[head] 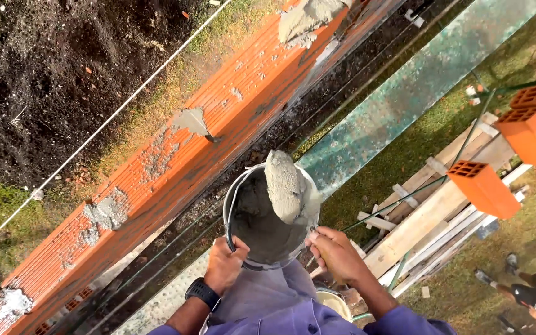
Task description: Laying bricks on a wall using mortar and a trowel
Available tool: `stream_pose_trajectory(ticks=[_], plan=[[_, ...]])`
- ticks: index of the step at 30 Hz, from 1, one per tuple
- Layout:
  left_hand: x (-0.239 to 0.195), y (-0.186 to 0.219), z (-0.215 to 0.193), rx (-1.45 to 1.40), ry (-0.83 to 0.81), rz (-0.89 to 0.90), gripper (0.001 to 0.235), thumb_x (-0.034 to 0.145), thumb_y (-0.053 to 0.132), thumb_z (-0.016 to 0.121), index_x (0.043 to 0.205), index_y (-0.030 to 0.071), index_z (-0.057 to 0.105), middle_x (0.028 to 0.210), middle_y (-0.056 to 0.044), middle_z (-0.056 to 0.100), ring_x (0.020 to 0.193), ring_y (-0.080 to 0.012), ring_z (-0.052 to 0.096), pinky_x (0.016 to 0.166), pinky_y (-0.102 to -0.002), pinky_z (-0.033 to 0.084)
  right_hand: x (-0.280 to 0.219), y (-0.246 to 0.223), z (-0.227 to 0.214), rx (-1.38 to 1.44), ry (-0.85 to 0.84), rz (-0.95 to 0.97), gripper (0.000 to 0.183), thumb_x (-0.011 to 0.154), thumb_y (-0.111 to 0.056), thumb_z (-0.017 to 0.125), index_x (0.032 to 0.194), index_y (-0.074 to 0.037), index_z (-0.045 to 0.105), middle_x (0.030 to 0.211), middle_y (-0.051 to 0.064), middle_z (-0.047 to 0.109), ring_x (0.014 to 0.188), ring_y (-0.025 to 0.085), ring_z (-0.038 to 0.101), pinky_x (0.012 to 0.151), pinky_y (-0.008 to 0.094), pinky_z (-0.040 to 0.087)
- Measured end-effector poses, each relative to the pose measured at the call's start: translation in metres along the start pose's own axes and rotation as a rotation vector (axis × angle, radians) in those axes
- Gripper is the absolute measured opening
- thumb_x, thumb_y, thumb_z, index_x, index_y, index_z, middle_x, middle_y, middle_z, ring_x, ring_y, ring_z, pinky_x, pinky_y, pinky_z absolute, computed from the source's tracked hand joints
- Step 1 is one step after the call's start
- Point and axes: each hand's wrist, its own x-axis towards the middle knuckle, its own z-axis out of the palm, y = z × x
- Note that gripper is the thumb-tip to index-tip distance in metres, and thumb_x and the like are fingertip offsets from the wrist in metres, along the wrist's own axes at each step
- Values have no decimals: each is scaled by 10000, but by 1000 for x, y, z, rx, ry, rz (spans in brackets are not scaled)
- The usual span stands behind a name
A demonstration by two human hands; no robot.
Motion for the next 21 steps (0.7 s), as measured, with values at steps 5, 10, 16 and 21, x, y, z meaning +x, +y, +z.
stream_pose_trajectory(ticks=[5,10,16,21], plan=[[2,-20,-1,-55,3,30,76,697,134,691,634,93,701,620,-27,645,632,-141,581,670,-310,463,18,-70,7,224,-13,-400,264,975,-183,523,952,52,642,635,78,516,405,165,472,378,276,384],[-5,-26,-4,-119,29,-68,61,708,100,673,648,92,663,569,-41,554,536,-139,465,553,-320,410,42,-176,41,492,133,-420,282,966,-217,524,1023,6,687,722,53,539,495,129,478,412,211,366],[2,-64,-4,-279,16,-5,115,686,51,649,583,77,605,547,-30,514,530,-143,443,528,-334,343,117,-264,123,856,262,-391,25,835,-103,513,814,-104,499,715,28,474,523,109,449,410,239,365],[9,-55,-17,122,115,-299,108,641,233,687,653,193,787,620,-27,716,697,-206,709,743,-300,512,67,-197,167,864,197,-302,62,857,-159,520,828,-157,465,733,29,461,493,129,445,453,275,402]])
